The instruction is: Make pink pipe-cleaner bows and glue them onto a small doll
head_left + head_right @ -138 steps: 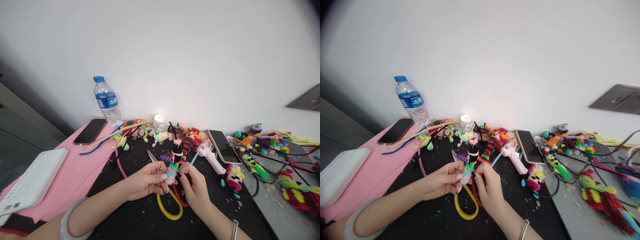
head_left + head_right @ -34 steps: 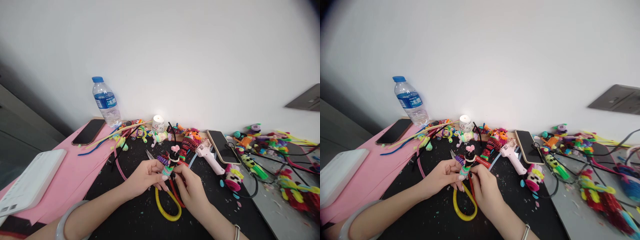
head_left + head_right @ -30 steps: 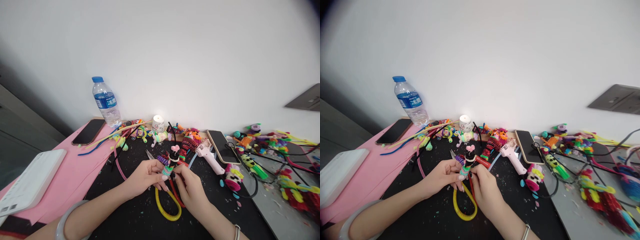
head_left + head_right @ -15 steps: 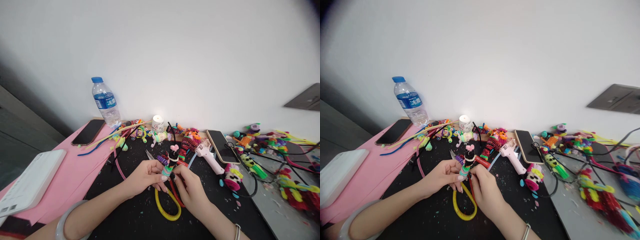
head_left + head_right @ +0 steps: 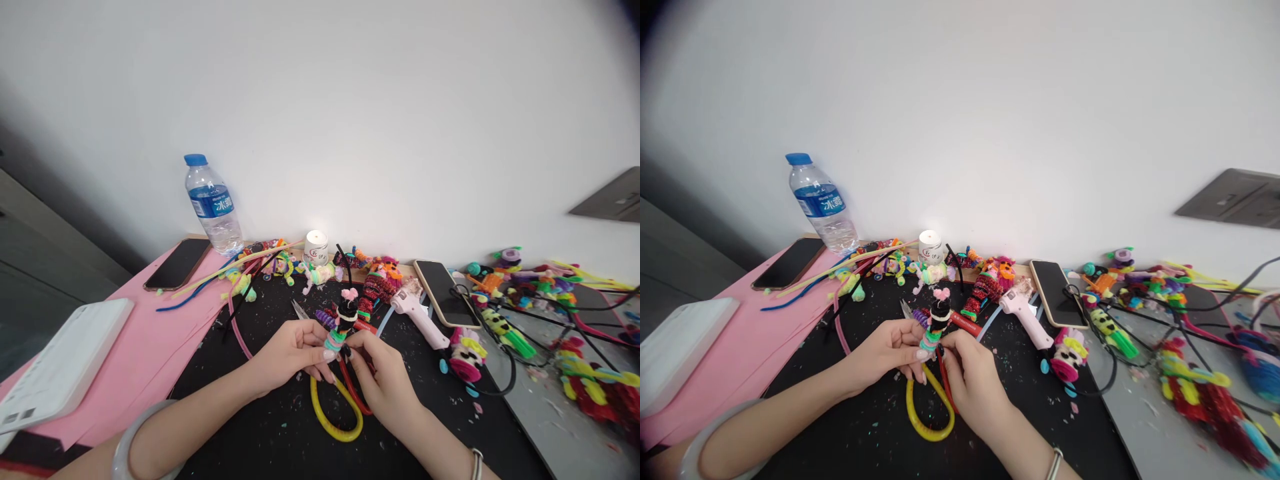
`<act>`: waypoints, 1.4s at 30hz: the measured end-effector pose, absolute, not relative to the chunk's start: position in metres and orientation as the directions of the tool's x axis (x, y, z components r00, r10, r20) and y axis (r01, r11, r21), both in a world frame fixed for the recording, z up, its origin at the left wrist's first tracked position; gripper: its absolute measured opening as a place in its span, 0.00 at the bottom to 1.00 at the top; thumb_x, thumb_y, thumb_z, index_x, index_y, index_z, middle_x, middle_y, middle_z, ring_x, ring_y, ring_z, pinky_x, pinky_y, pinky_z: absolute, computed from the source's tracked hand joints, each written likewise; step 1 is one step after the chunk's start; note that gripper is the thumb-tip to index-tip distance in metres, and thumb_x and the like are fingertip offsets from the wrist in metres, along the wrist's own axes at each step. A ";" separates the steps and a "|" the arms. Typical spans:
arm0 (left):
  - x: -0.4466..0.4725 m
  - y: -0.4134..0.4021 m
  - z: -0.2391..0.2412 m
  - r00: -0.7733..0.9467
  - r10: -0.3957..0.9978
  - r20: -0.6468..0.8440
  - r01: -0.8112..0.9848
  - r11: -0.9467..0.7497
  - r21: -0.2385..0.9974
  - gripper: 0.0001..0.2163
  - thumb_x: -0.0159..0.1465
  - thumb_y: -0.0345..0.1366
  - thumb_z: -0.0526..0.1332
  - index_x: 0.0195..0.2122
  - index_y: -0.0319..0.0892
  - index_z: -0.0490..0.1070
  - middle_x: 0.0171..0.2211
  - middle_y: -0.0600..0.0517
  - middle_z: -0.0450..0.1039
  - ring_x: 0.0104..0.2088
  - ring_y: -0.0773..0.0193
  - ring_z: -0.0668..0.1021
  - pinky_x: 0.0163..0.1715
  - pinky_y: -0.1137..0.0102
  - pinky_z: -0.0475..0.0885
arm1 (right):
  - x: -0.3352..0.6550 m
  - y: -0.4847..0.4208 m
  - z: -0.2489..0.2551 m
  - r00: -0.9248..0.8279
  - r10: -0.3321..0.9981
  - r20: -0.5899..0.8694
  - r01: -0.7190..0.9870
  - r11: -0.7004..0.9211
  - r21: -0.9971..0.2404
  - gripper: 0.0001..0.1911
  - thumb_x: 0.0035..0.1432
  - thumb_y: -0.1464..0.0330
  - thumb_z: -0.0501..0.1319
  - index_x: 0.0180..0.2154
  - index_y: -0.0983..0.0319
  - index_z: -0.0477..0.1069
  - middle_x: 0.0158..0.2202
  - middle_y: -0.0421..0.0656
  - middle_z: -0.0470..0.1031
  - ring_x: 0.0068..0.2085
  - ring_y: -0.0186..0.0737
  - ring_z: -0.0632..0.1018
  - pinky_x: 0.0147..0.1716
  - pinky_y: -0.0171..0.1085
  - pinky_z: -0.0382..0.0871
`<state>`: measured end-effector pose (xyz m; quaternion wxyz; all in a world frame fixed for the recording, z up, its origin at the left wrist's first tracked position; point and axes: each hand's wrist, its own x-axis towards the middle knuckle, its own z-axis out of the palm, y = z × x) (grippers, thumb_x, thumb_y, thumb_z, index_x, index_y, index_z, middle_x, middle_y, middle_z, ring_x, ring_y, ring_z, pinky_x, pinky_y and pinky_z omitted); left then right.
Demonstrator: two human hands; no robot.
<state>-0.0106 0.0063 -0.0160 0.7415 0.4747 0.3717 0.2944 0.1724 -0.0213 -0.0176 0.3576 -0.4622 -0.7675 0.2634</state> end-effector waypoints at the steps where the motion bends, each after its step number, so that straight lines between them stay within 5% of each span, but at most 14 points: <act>1: -0.010 0.006 -0.016 0.545 0.794 -0.271 -0.084 0.374 0.924 0.11 0.54 0.39 0.65 0.32 0.38 0.67 0.25 0.52 0.75 0.25 0.63 0.80 0.23 0.76 0.69 | 0.172 -0.021 -0.018 -0.319 0.898 0.303 0.519 0.433 -0.737 0.07 0.60 0.75 0.50 0.33 0.60 0.63 0.28 0.40 0.70 0.28 0.35 0.71 0.28 0.33 0.64; 24: -0.011 0.006 -0.019 0.546 0.815 -0.194 -0.093 0.290 0.953 0.11 0.55 0.37 0.64 0.33 0.38 0.66 0.32 0.48 0.75 0.26 0.61 0.80 0.24 0.72 0.71 | 0.171 -0.022 -0.020 -0.301 0.915 0.268 0.512 0.392 -0.764 0.07 0.60 0.75 0.50 0.30 0.61 0.61 0.26 0.39 0.67 0.26 0.34 0.69 0.26 0.32 0.62; 42: -0.007 0.003 -0.020 0.534 0.813 -0.230 -0.054 0.305 0.951 0.10 0.55 0.37 0.64 0.33 0.37 0.66 0.26 0.50 0.75 0.26 0.61 0.80 0.24 0.73 0.71 | 0.164 -0.027 -0.023 -0.199 0.935 0.293 0.571 0.354 -0.741 0.08 0.57 0.73 0.52 0.25 0.61 0.59 0.19 0.35 0.60 0.19 0.30 0.63 0.19 0.30 0.55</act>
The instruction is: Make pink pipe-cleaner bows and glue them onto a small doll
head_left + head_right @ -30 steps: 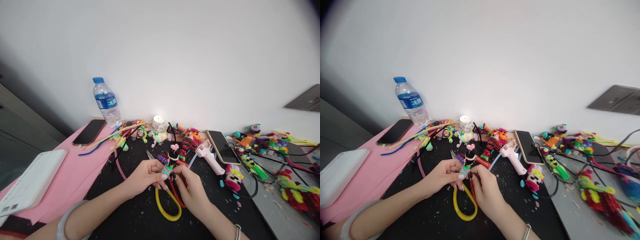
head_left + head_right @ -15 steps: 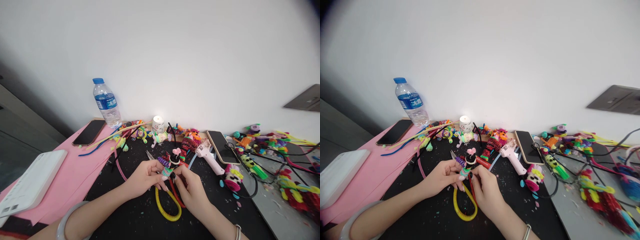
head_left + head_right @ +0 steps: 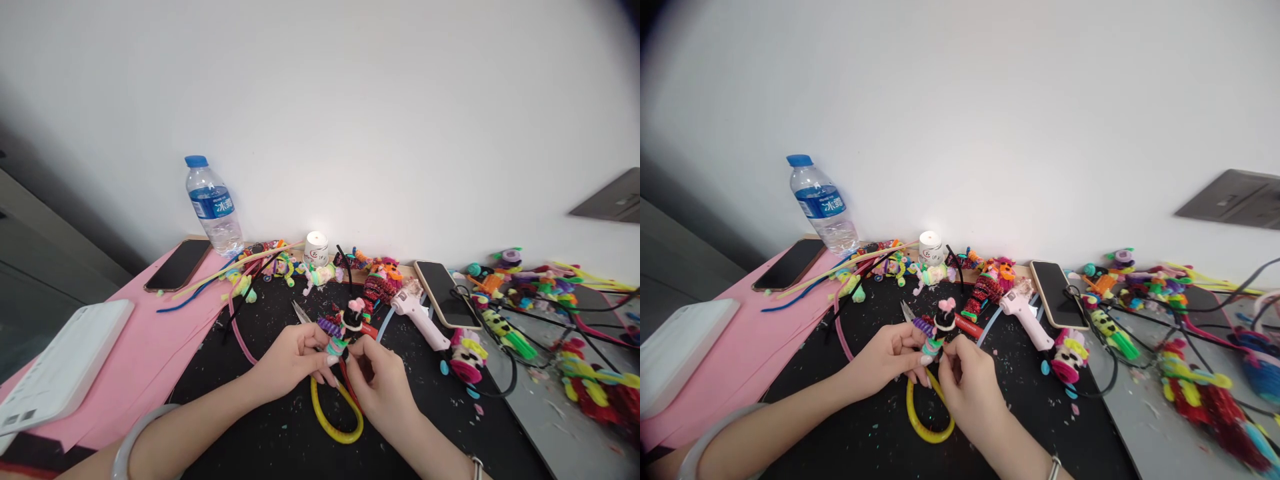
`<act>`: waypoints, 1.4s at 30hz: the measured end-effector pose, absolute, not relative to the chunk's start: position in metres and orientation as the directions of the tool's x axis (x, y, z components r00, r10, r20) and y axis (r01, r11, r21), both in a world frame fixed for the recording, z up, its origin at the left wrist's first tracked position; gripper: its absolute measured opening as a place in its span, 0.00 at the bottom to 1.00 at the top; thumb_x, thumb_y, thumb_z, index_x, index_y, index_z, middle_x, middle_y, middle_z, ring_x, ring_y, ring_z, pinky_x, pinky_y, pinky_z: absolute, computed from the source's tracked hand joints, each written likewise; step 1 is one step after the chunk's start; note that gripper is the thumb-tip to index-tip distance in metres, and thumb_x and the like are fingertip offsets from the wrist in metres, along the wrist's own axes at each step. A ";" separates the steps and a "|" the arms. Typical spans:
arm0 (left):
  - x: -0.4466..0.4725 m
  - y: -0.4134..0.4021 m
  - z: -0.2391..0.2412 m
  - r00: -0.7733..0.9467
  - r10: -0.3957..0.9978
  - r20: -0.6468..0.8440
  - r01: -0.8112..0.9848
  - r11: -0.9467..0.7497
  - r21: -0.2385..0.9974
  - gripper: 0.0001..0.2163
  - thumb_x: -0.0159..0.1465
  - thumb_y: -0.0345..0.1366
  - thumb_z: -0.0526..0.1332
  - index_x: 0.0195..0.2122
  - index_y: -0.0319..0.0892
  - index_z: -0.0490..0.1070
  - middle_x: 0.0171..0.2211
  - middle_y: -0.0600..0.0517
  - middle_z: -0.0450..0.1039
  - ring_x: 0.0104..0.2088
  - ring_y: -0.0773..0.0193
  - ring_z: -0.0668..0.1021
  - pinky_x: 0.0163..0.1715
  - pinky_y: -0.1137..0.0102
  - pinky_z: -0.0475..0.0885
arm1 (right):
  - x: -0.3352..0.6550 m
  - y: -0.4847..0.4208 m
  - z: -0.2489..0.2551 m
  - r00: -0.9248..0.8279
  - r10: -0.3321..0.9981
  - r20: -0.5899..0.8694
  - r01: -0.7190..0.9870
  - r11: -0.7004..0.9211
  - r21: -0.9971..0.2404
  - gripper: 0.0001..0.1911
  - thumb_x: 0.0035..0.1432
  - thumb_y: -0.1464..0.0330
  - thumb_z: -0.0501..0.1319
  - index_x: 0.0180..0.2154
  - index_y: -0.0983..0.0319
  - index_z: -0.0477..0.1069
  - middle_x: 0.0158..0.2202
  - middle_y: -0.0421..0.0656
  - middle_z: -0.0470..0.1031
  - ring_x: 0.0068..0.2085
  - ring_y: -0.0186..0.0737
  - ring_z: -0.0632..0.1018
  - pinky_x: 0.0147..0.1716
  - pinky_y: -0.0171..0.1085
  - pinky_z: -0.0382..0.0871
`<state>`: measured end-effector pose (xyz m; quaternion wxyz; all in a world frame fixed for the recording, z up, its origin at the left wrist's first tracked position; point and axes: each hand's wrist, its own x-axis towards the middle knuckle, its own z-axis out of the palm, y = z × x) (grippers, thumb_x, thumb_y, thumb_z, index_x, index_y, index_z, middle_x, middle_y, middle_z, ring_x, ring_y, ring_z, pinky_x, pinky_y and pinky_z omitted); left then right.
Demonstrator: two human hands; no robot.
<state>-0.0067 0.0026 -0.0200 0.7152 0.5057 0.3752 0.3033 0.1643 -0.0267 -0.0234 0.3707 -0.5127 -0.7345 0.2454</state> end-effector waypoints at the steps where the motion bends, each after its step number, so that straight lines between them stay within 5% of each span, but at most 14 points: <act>1: -0.007 0.003 -0.020 0.536 0.810 -0.236 -0.069 0.321 0.945 0.10 0.55 0.37 0.64 0.33 0.37 0.66 0.27 0.50 0.75 0.25 0.63 0.79 0.23 0.74 0.70 | 0.164 -0.027 -0.023 -0.203 0.934 0.293 0.559 0.356 -0.749 0.08 0.57 0.73 0.52 0.26 0.61 0.61 0.20 0.36 0.62 0.20 0.30 0.64 0.20 0.30 0.56; 10: -0.007 0.004 -0.016 0.518 0.816 -0.257 -0.109 0.361 0.926 0.09 0.56 0.36 0.64 0.33 0.36 0.67 0.26 0.51 0.76 0.25 0.67 0.79 0.22 0.79 0.69 | 0.166 -0.026 -0.017 -0.242 0.932 0.269 0.502 0.357 -0.788 0.05 0.59 0.73 0.52 0.35 0.62 0.65 0.25 0.39 0.69 0.23 0.32 0.68 0.23 0.30 0.60; 31: -0.004 0.001 -0.022 0.513 0.836 -0.193 -0.037 0.247 0.968 0.08 0.56 0.34 0.63 0.33 0.36 0.66 0.24 0.52 0.73 0.26 0.61 0.80 0.25 0.73 0.70 | 0.161 -0.029 -0.024 -0.180 0.938 0.298 0.570 0.346 -0.745 0.10 0.56 0.74 0.53 0.23 0.61 0.57 0.18 0.34 0.59 0.18 0.28 0.61 0.18 0.29 0.53; 42: -0.010 0.006 -0.015 0.550 0.793 -0.264 -0.163 0.412 0.897 0.09 0.56 0.36 0.64 0.32 0.37 0.67 0.22 0.54 0.73 0.22 0.69 0.78 0.20 0.81 0.68 | 0.173 -0.025 -0.020 -0.282 0.933 0.222 0.427 0.329 -0.842 0.07 0.62 0.68 0.49 0.33 0.61 0.64 0.23 0.37 0.64 0.23 0.32 0.64 0.23 0.31 0.58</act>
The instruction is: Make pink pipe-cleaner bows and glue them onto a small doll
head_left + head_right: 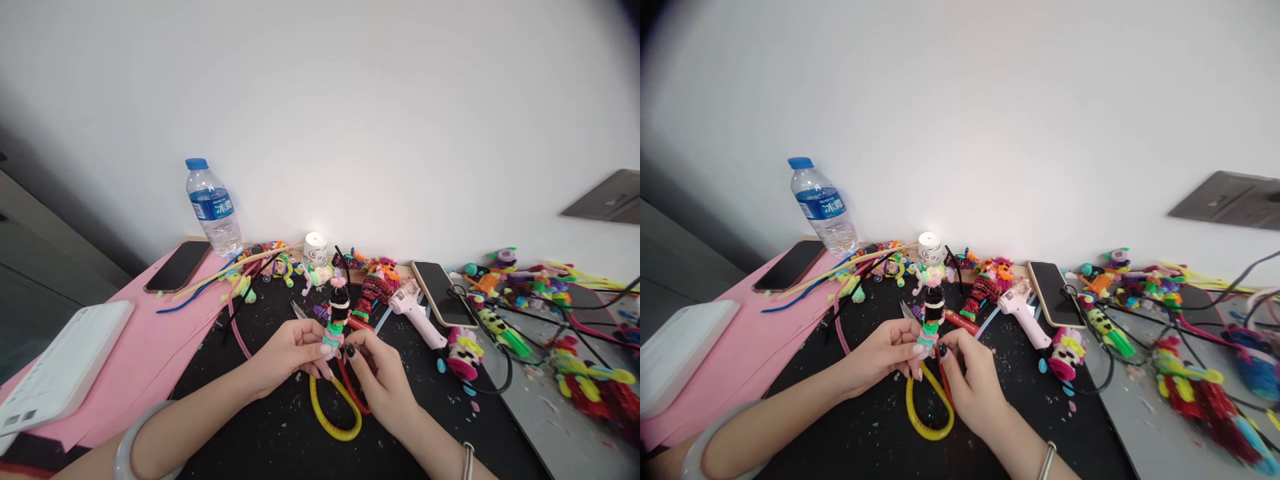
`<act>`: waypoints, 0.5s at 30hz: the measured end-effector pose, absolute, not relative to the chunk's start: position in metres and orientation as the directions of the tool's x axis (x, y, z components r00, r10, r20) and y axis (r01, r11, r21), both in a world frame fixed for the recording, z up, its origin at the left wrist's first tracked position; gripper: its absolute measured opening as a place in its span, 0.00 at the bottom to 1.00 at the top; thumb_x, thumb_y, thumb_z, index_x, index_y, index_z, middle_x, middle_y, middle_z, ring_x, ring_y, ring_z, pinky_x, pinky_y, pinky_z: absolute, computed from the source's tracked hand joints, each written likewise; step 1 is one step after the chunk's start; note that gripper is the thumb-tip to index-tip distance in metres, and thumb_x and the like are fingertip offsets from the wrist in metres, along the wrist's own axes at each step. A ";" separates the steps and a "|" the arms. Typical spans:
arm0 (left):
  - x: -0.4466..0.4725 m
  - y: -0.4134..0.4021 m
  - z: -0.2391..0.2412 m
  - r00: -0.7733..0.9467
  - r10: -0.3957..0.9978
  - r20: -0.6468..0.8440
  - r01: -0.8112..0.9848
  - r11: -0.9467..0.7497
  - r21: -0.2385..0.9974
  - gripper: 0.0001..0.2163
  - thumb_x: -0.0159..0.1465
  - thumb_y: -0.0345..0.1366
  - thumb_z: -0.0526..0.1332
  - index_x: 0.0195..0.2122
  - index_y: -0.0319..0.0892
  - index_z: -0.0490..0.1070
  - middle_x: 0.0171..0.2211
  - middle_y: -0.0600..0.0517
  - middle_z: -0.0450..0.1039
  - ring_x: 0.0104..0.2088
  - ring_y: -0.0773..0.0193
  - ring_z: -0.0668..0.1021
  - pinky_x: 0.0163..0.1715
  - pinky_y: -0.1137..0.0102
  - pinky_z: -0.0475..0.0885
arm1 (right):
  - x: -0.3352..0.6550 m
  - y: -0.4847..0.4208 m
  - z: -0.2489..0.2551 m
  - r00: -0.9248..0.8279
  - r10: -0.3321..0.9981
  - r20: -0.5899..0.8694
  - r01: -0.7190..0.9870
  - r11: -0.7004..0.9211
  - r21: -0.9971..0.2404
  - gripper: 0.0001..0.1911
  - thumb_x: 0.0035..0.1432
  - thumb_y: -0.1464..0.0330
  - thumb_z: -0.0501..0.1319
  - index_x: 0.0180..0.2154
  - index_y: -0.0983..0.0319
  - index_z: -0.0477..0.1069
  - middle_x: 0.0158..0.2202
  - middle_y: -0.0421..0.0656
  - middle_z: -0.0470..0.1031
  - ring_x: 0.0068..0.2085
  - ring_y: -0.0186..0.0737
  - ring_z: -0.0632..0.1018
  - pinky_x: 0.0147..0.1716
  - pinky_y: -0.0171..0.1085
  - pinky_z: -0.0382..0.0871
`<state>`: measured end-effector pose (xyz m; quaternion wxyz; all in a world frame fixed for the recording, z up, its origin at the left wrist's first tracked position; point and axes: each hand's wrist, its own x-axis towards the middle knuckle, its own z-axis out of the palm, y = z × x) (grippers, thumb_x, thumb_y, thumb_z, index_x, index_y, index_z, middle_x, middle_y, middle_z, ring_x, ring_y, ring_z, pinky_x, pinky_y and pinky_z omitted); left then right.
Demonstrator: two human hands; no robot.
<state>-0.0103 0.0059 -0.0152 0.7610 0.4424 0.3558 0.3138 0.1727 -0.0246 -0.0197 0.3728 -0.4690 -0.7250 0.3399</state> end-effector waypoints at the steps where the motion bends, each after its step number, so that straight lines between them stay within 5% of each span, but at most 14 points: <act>1: -0.010 0.006 -0.015 0.564 0.780 -0.271 -0.174 0.433 0.884 0.09 0.55 0.36 0.65 0.31 0.37 0.67 0.22 0.54 0.73 0.22 0.70 0.78 0.20 0.81 0.67 | 0.173 -0.024 -0.021 -0.288 0.933 0.217 0.418 0.326 -0.848 0.08 0.62 0.67 0.49 0.33 0.61 0.63 0.24 0.37 0.64 0.23 0.32 0.64 0.23 0.32 0.58; 15: -0.010 0.004 -0.014 0.612 0.732 -0.299 -0.175 0.494 0.852 0.10 0.54 0.37 0.65 0.30 0.37 0.68 0.27 0.52 0.73 0.23 0.69 0.78 0.19 0.82 0.65 | 0.173 -0.024 -0.018 -0.358 0.910 0.210 0.326 0.333 -0.885 0.07 0.63 0.67 0.49 0.33 0.61 0.62 0.27 0.39 0.65 0.26 0.33 0.65 0.26 0.32 0.60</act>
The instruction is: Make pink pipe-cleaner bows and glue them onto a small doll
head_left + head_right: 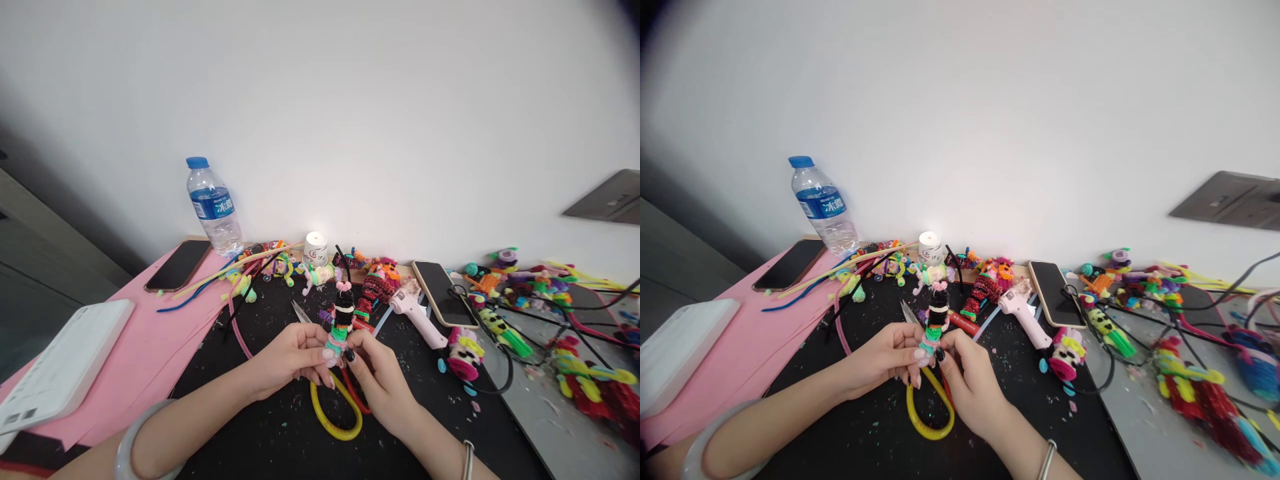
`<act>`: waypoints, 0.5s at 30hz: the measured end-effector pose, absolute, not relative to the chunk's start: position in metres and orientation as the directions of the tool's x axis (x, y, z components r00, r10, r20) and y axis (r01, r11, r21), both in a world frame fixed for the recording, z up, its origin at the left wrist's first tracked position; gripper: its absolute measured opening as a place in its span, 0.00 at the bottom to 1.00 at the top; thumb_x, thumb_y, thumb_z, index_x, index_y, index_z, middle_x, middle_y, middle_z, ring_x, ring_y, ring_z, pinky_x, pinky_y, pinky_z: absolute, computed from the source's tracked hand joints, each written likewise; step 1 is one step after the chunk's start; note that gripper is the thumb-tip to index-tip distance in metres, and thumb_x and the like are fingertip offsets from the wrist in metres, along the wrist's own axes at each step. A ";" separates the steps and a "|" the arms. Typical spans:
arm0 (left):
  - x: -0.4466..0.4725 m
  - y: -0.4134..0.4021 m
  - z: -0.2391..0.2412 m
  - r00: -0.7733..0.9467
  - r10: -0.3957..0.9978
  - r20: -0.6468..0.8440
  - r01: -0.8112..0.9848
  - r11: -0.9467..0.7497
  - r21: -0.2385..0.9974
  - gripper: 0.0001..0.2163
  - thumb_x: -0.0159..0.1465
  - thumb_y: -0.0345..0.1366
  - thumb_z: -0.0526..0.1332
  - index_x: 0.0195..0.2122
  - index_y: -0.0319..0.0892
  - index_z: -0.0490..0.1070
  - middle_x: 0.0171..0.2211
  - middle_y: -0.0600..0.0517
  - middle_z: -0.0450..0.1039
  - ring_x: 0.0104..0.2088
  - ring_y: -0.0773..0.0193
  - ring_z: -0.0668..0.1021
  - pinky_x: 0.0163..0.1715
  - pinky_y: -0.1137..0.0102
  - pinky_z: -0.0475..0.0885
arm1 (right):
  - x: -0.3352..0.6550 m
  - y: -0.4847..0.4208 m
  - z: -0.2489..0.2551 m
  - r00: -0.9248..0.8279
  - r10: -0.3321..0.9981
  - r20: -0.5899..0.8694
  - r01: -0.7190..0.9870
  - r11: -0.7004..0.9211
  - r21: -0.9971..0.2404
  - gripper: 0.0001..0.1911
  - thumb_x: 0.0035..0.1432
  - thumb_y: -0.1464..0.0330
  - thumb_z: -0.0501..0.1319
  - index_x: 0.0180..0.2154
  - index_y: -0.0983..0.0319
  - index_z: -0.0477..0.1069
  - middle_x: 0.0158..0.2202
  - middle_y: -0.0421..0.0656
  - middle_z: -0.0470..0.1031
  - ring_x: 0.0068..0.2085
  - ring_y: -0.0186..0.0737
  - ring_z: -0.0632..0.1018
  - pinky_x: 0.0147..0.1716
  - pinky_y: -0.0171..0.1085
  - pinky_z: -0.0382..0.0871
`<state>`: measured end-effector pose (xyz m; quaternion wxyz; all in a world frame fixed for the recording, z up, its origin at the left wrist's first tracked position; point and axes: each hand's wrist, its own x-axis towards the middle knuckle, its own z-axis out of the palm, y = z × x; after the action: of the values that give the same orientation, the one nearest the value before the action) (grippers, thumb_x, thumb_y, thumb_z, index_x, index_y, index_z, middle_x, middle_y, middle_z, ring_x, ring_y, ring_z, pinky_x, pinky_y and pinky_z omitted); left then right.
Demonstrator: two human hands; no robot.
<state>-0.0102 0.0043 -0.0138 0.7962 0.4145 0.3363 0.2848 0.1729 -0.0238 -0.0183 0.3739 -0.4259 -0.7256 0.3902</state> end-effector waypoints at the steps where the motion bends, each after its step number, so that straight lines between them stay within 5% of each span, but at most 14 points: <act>1: -0.010 0.004 -0.014 0.612 0.731 -0.301 -0.172 0.494 0.852 0.10 0.54 0.37 0.65 0.31 0.37 0.68 0.27 0.52 0.73 0.23 0.69 0.78 0.19 0.82 0.65 | 0.173 -0.024 -0.019 -0.359 0.909 0.211 0.324 0.334 -0.885 0.07 0.63 0.68 0.49 0.33 0.61 0.62 0.27 0.39 0.65 0.27 0.33 0.66 0.27 0.32 0.60; 15: -0.009 0.003 -0.015 0.596 0.757 -0.267 -0.122 0.414 0.902 0.11 0.54 0.38 0.65 0.30 0.37 0.67 0.24 0.52 0.74 0.23 0.65 0.79 0.19 0.79 0.66 | 0.173 -0.024 -0.017 -0.355 0.907 0.227 0.361 0.356 -0.862 0.08 0.63 0.68 0.49 0.32 0.62 0.62 0.26 0.38 0.65 0.26 0.33 0.65 0.26 0.32 0.60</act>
<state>-0.0093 0.0033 -0.0149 0.7665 0.4589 0.3460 0.2868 0.1728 -0.0245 -0.0168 0.3701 -0.4308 -0.7357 0.3690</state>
